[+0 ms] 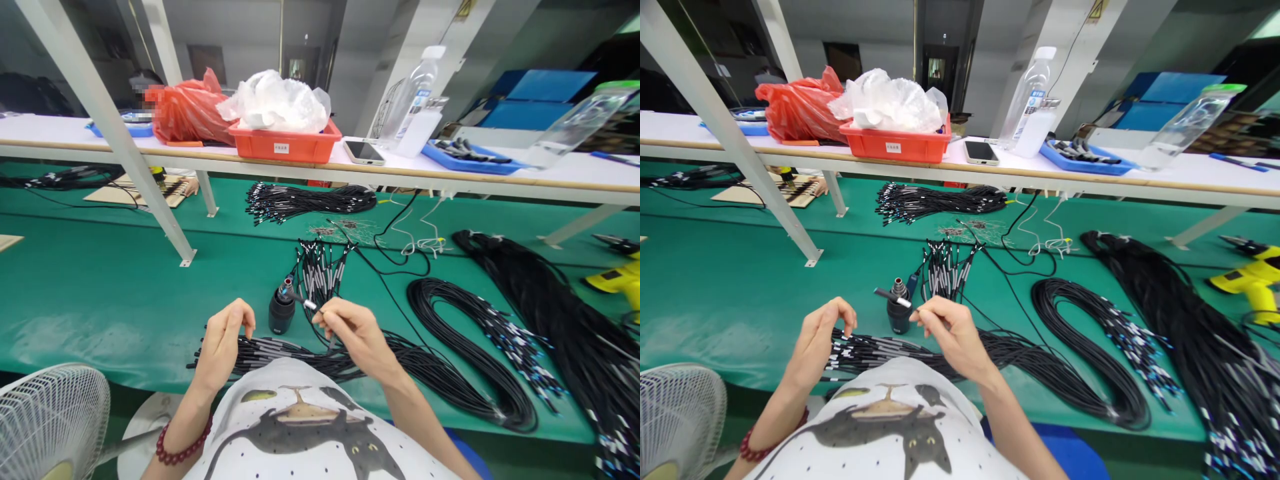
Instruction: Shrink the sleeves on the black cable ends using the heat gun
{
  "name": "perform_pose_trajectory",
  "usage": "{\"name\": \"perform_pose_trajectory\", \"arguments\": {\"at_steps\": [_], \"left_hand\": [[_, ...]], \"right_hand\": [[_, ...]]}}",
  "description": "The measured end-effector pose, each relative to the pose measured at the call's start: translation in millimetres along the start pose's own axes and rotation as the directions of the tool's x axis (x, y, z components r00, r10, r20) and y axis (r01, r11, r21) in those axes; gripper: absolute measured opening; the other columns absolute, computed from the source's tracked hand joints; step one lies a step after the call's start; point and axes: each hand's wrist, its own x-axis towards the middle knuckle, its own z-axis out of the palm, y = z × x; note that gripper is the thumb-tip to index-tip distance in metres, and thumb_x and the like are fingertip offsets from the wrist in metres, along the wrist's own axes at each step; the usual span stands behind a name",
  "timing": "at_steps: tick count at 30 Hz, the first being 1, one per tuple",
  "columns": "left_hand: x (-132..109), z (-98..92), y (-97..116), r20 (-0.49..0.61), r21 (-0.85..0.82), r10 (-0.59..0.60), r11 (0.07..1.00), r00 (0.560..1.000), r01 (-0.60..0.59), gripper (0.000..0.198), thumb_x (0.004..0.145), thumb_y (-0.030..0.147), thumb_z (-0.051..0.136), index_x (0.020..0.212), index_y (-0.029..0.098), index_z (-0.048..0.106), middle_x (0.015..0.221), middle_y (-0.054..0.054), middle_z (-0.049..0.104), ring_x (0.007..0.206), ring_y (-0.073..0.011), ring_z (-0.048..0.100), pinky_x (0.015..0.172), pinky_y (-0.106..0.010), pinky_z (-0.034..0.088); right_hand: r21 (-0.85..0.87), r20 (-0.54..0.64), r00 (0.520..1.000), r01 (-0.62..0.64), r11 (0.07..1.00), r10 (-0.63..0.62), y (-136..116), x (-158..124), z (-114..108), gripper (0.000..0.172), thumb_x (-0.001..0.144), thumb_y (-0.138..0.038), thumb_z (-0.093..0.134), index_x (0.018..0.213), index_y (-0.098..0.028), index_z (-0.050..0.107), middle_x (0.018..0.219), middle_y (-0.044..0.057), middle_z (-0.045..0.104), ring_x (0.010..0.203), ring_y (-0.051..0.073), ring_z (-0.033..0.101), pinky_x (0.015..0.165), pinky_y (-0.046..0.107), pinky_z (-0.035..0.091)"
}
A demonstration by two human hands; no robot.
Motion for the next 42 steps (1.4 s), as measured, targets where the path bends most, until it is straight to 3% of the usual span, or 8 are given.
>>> {"name": "perform_pose_trajectory", "arguments": {"at_steps": [3, 6, 9, 11, 17, 28, 35, 42], "left_hand": [[10, -5.2, -26, -0.038, 0.136, -0.016, 0.99, 0.999, 0.021, 0.041, 0.098, 0.042, 0.031, 0.068, 0.02, 0.048, 0.062, 0.003, 0.049, 0.064, -0.0131, 0.049, 0.067, -0.025, 0.039], [20, -6.0, -80, 0.022, 0.432, -0.139, 0.894, 0.99, 0.116, 0.031, 0.095, 0.039, 0.034, 0.076, 0.02, 0.049, 0.072, 0.002, 0.057, 0.07, -0.0138, 0.055, 0.068, -0.024, 0.042], [22, -1.2, -140, 0.113, 0.62, -0.3, 0.766, 0.947, 0.169, 0.016, 0.091, 0.02, 0.036, 0.095, 0.019, 0.052, 0.093, -0.004, 0.065, 0.09, -0.0164, 0.061, 0.08, -0.027, 0.044], [18, 3.8, -171, 0.141, 0.678, -0.363, 0.714, 0.921, 0.178, 0.028, 0.086, 0.006, 0.033, 0.099, 0.017, 0.055, 0.106, -0.009, 0.066, 0.105, -0.0181, 0.06, 0.089, -0.03, 0.043], [4, 13.5, -215, 0.261, 0.813, -0.488, 0.576, 0.833, 0.083, 0.032, 0.078, 0.007, 0.049, 0.105, 0.02, 0.06, 0.121, -0.01, 0.061, 0.121, -0.0278, 0.05, 0.097, -0.042, 0.038], [8, 4.2, -215, 0.445, 0.819, -0.441, 0.553, 0.779, -0.154, 0.019, 0.084, 0.012, 0.049, 0.096, 0.021, 0.059, 0.108, -0.006, 0.064, 0.109, -0.0226, 0.056, 0.093, -0.035, 0.038], [11, -6.0, -199, 0.451, 0.827, -0.44, 0.534, 0.776, -0.177, 0.018, 0.091, 0.021, 0.044, 0.101, 0.021, 0.06, 0.105, -0.007, 0.066, 0.101, -0.0198, 0.059, 0.088, -0.029, 0.041], [19, -62.5, -154, 0.386, 0.875, -0.479, 0.461, 0.788, -0.148, 0.023, 0.09, 0.021, 0.044, 0.086, 0.018, 0.067, 0.094, -0.011, 0.071, 0.094, -0.025, 0.063, 0.08, -0.033, 0.041]], "right_hand": [[0.058, -0.268, 0.96, -0.074, 0.996, 0.087, 36, 16, -23, 0.032, 0.09, -0.045, 0.054, 0.089, -0.017, 0.07, 0.075, 0.004, 0.066, 0.071, 0.016, 0.062, 0.073, 0.031, 0.052], [0.159, -0.503, 0.787, -0.322, 0.933, 0.358, 94, 25, -43, 0.043, 0.078, -0.048, 0.063, 0.111, -0.02, 0.064, 0.111, 0.007, 0.066, 0.102, 0.02, 0.061, 0.092, 0.034, 0.049], [0.186, -0.449, 0.725, -0.496, 0.848, 0.523, 144, 11, -45, 0.045, 0.069, -0.049, 0.068, 0.098, -0.015, 0.067, 0.102, 0.015, 0.068, 0.097, 0.026, 0.063, 0.083, 0.041, 0.052], [0.185, -0.334, 0.732, -0.567, 0.803, 0.594, 162, -10, -33, 0.039, 0.062, -0.045, 0.072, 0.086, -0.014, 0.068, 0.081, 0.012, 0.07, 0.077, 0.024, 0.066, 0.071, 0.039, 0.054], [0.155, -0.015, 0.758, -0.643, 0.75, 0.652, 178, -54, 14, 0.021, 0.061, -0.03, 0.069, 0.074, -0.013, 0.068, 0.062, 0.002, 0.067, 0.056, 0.014, 0.06, 0.059, 0.028, 0.05], [0.121, 0.02, 0.882, -0.47, 0.874, 0.472, 193, -63, 38, 0.008, 0.075, -0.018, 0.057, 0.07, -0.02, 0.063, 0.057, 0.001, 0.062, 0.054, 0.015, 0.058, 0.054, 0.027, 0.045], [0.078, 0.098, 0.832, -0.553, 0.829, 0.546, 192, -64, 37, 0.008, 0.069, -0.03, 0.063, 0.069, -0.022, 0.062, 0.058, 0.0, 0.061, 0.057, 0.018, 0.058, 0.06, 0.033, 0.047], [0.01, 0.147, 0.799, -0.59, 0.807, 0.582, 171, -62, 13, 0.027, 0.068, -0.044, 0.065, 0.078, -0.018, 0.064, 0.071, 0.004, 0.064, 0.069, 0.021, 0.059, 0.071, 0.038, 0.047]]}}
